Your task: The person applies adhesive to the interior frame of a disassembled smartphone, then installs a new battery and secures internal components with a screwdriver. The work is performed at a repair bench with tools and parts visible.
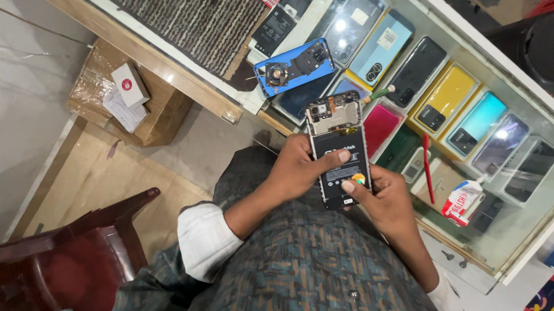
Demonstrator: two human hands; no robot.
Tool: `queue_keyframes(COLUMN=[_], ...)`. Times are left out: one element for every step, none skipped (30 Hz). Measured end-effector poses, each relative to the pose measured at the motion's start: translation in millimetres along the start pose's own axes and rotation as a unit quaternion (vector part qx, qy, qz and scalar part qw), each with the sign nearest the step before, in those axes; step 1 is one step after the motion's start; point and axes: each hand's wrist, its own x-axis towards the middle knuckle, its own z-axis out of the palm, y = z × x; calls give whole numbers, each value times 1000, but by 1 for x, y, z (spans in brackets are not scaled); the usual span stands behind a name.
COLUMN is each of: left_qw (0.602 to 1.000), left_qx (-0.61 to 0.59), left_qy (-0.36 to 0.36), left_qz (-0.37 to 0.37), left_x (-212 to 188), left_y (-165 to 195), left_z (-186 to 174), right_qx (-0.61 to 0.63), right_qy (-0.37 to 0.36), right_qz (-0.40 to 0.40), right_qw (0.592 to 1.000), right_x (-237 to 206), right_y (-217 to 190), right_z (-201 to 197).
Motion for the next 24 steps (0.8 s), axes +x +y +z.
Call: queue_keyframes(left_qw=[1000,999,998,996,995,994,992,989,985,980,976,973,968,965,963,960,959,958,958,958,957,957,957,957], left_qx=[3,12,20,29,26,23,20,18,17,16,3,-10,-22,-20,-19,-18,-18,-19,-21,-28,-35,-43,-43,-44], left_qy=[15,35,55,74,91,109,126,149,173,197,215,232,249,260,270,281,283,284,286,286,286,287,287,287], left_qz=[-5,-14,-23,-31,-23,-15,-8,-9,-10,-11,-10,-8,-6,0,6,12,15,17,18,17,15,13,14,15], left_x=[-2,-5,-8,-11,-14,-17,-20,-25,-29,-34,-39,-42,-44,-46,-48,-49,-50,-51,-51,-51,-51,-52,-52,-52], left_y=[-2,-3,-4,-4,-3,-1,1,3,7,11,15,19,23,28,31,34,36,37,37,37,35,35,33,33], left_z=[-4,-10,-18,-26,-36,-46,-55,-64,-73,-81,-88,-95,-100,-105,-109,-113,-116,-119,-121,-124,-125,-127,-130,-132], right_qx=[-6,-12,-16,-21,-25,-36,-46,-57,-75,-93,-112,-151,-190,-227,-265,-302,-338,-353,-368,-381,-380,-380,-378,-381], right_qy=[-7,-13,-14,-15,-17,-12,-7,-2,16,34,52,62,73,84,94,104,114,110,105,98,94,90,86,85], right_qz=[1,3,-12,-28,-45,-47,-49,-52,-49,-46,-43,-56,-69,-84,-87,-91,-93,-134,-174,-214,-219,-225,-233,-236], right_qw=[1000,1000,1000,999,999,998,998,997,996,994,991,985,977,967,956,943,929,919,908,894,894,893,892,890], right_x=[4,8,12,16,21,27,37,47,56,65,72,80,88,95,101,107,114,123,133,143,152,160,169,176], right_y=[3,6,8,10,10,11,11,9,8,5,2,-1,-5,-10,-16,-22,-27,-33,-38,-43,-46,-50,-52,-55], right_z=[1,2,3,4,6,8,12,15,19,26,32,38,42,47,51,56,62,67,73,78,85,91,97,103])
